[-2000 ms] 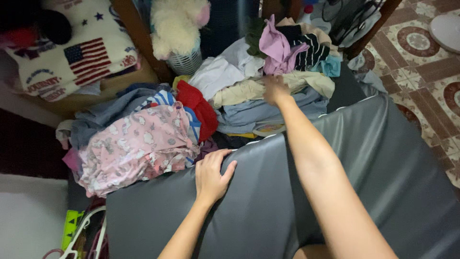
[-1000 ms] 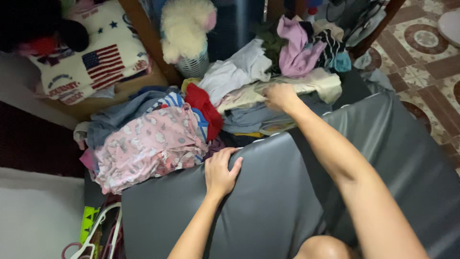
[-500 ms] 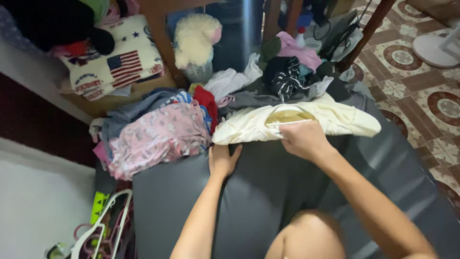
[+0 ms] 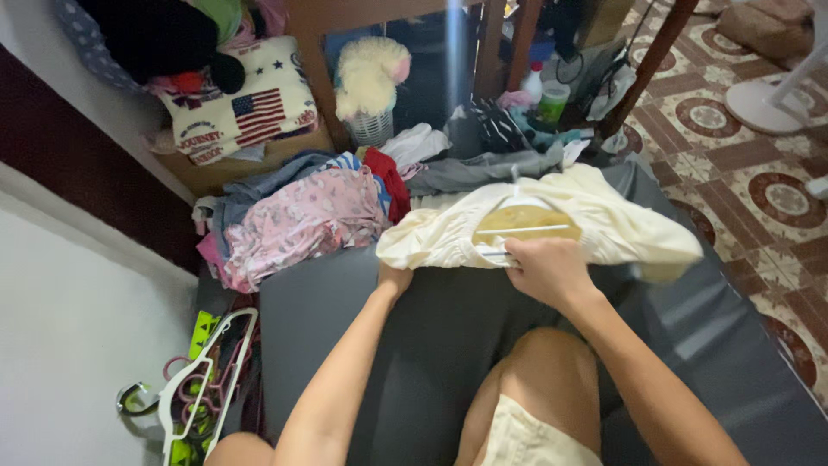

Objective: The person sits on a mattress and hangs various clothing items, including shirts, shorts, and pants, onto hangers. They handle each item individually, placing them on hangers and stacking them on the mattress.

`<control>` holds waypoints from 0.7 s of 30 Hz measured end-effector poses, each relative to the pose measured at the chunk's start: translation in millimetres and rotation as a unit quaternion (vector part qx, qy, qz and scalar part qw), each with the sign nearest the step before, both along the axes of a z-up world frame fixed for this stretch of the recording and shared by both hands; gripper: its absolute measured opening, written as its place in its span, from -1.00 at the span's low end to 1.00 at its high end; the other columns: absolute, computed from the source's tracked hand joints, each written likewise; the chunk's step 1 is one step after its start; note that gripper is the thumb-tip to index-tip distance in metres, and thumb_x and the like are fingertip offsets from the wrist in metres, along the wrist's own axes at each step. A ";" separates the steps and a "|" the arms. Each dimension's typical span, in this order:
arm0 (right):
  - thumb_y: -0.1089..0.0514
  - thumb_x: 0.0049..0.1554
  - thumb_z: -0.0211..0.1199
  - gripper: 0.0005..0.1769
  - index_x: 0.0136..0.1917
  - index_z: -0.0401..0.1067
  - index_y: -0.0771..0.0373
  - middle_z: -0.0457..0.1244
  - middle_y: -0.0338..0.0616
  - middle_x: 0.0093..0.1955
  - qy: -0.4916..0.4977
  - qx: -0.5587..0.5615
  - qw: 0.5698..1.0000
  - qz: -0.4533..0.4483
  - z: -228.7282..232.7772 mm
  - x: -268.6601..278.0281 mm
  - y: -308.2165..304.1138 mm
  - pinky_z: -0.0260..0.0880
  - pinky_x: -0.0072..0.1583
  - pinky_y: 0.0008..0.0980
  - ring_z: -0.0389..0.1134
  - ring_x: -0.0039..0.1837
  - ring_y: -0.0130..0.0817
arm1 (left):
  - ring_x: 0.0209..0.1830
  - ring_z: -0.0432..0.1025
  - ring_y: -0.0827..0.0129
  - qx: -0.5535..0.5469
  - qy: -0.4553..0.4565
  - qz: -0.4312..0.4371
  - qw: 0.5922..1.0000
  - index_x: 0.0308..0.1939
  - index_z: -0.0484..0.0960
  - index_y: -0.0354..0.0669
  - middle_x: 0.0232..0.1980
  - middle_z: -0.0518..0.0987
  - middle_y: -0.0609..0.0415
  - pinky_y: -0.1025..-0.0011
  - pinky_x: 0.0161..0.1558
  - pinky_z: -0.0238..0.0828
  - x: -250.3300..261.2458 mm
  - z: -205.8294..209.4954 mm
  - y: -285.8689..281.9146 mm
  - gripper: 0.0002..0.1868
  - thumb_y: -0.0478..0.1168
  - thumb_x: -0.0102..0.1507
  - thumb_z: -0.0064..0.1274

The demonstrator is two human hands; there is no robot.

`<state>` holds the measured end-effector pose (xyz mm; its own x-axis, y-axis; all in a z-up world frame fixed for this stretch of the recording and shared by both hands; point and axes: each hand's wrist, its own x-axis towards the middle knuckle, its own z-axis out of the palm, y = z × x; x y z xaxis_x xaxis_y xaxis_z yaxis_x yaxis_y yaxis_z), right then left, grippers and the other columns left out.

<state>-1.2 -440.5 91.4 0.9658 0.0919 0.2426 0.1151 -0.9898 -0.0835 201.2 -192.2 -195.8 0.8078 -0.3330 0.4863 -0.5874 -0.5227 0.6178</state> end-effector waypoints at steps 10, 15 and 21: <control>-0.23 -0.04 0.38 -0.32 0.20 0.46 0.24 0.34 0.16 0.13 -0.160 0.046 0.984 -0.065 -89.8 24.3 -71.4 0.26 0.11 0.06 0.33 0.19 0.15 | 0.17 0.53 -0.01 -0.104 0.073 0.020 0.992 0.02 0.63 -0.22 0.05 0.67 -0.12 0.18 0.09 0.45 -16.6 74.2 10.1 -0.75 -0.20 0.33 -0.01; -0.43 0.02 0.31 -0.25 0.09 0.48 0.29 0.37 0.22 0.01 0.025 0.172 0.978 -0.112 -109.6 32.2 -81.8 0.33 0.10 0.01 0.37 0.06 0.14 | 0.12 0.61 0.11 -0.156 0.032 0.014 0.987 0.04 0.66 -0.22 0.02 0.71 -0.08 0.23 0.09 0.49 -42.1 112.8 41.6 -0.72 -0.22 0.35 -0.08; -0.40 0.16 0.12 -0.34 -0.26 0.51 0.27 0.34 0.12 -0.32 0.070 0.241 0.965 -0.075 -21.0 11.3 -9.0 0.33 -0.11 -0.03 0.37 -0.21 0.07 | 0.29 0.43 0.07 -0.235 -0.055 -0.019 0.970 0.27 0.50 -0.32 0.25 0.55 -0.09 0.20 0.34 0.29 -74.6 136.1 116.2 -0.64 -0.20 0.45 -0.09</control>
<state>10.1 -449.5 70.4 0.9859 -0.1428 0.0877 -0.0729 -0.8366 -0.5429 126.6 -76.0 -59.6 0.7343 -0.0816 0.6739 -0.6762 -0.1755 0.7156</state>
